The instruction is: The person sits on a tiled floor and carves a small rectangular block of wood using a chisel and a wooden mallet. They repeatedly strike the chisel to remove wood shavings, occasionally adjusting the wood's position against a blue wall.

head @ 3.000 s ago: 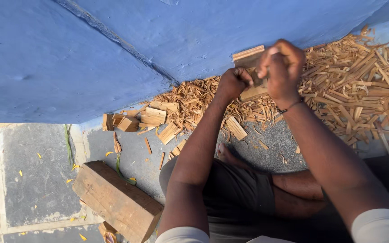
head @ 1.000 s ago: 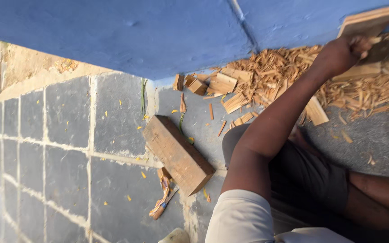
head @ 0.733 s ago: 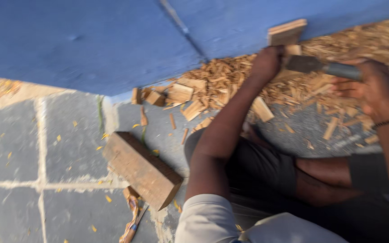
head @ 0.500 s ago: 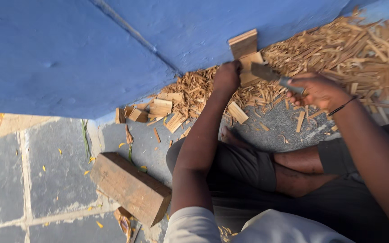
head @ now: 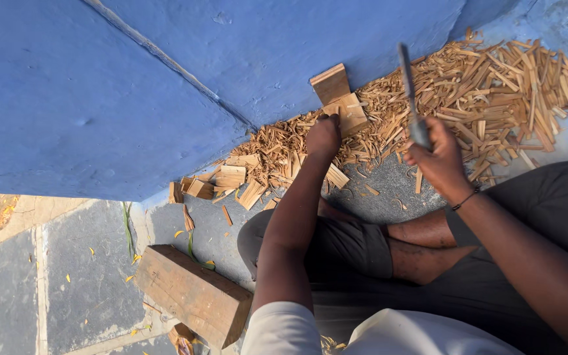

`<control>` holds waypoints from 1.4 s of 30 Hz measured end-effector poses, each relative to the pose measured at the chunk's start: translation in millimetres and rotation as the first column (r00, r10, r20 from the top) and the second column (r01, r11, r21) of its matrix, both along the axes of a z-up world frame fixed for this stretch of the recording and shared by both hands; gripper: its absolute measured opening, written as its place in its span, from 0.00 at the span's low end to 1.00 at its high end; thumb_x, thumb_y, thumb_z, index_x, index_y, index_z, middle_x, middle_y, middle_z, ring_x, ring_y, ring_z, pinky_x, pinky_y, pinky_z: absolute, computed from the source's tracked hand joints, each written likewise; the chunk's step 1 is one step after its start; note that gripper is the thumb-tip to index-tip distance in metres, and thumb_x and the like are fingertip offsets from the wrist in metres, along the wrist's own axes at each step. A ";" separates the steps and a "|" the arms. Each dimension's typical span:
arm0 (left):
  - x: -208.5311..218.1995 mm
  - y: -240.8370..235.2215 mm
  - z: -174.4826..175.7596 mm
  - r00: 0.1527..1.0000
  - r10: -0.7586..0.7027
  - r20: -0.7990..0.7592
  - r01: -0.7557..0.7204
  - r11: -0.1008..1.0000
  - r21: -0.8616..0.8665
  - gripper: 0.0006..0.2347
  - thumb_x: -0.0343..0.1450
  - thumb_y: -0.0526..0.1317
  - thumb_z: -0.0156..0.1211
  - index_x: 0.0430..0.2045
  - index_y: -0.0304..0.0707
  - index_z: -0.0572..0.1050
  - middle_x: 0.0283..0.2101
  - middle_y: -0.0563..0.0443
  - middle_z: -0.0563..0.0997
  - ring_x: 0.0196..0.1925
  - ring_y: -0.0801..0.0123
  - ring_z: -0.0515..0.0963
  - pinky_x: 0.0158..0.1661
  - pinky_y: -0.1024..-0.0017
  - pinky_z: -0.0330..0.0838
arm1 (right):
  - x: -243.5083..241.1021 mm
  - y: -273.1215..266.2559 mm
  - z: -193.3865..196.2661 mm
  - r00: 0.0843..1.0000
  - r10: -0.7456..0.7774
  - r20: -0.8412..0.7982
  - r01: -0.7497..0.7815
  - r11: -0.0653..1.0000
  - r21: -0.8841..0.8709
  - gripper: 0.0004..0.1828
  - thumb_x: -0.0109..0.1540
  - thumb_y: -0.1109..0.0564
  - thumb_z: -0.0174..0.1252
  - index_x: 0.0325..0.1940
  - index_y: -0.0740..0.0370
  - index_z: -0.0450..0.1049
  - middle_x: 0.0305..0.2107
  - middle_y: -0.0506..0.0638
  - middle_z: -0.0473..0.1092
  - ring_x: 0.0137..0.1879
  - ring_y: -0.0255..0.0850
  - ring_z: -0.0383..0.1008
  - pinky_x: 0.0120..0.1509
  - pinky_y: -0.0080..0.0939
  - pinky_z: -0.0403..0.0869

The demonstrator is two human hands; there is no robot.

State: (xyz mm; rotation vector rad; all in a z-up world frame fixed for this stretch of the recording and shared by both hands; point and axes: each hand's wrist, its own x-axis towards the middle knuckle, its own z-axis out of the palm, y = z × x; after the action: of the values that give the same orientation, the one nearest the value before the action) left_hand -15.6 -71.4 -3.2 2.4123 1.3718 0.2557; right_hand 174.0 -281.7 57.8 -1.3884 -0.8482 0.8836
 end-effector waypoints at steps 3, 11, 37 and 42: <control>11.2 -3.0 -22.4 0.996 -0.083 0.016 0.079 0.979 0.188 0.10 0.67 0.32 0.58 0.40 0.42 0.81 0.44 0.41 0.82 0.47 0.48 0.83 0.46 0.56 0.79 | -12.5 3.9 -18.8 0.992 0.030 -0.122 -0.042 0.995 -0.092 0.26 0.62 0.67 0.55 0.66 0.67 0.65 0.36 0.52 0.71 0.31 0.35 0.72 0.33 0.35 0.75; 18.0 -15.5 -4.7 0.978 -0.169 0.120 0.150 0.977 0.153 0.06 0.71 0.34 0.57 0.38 0.40 0.80 0.42 0.42 0.81 0.41 0.50 0.84 0.43 0.56 0.79 | -14.1 13.1 -39.2 0.990 0.041 -0.137 -0.066 0.981 -0.180 0.19 0.66 0.61 0.57 0.61 0.67 0.67 0.33 0.49 0.70 0.30 0.33 0.71 0.32 0.34 0.74; 17.3 9.7 -16.6 0.981 -0.062 0.186 0.038 0.991 0.129 0.07 0.71 0.40 0.61 0.37 0.41 0.81 0.39 0.43 0.83 0.42 0.48 0.83 0.42 0.55 0.78 | -45.2 38.5 -117.6 0.990 0.085 -0.112 -0.125 0.897 -0.424 0.26 0.62 0.59 0.58 0.60 0.62 0.56 0.40 0.54 0.68 0.35 0.35 0.74 0.31 0.38 0.76; 13.8 3.6 -9.8 0.982 -0.051 0.181 0.030 0.993 0.113 0.09 0.71 0.40 0.62 0.43 0.40 0.79 0.41 0.43 0.82 0.44 0.49 0.83 0.44 0.55 0.78 | -42.7 41.3 -102.8 0.964 0.111 -0.242 -0.219 0.847 -0.485 0.25 0.70 0.53 0.49 0.71 0.59 0.56 0.36 0.52 0.72 0.30 0.33 0.72 0.28 0.35 0.70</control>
State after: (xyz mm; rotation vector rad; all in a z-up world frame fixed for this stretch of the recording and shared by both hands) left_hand -1.8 -67.8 -13.0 2.4317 1.2554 0.5421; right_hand 131.3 -240.3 -45.0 -1.6522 -0.5993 1.4382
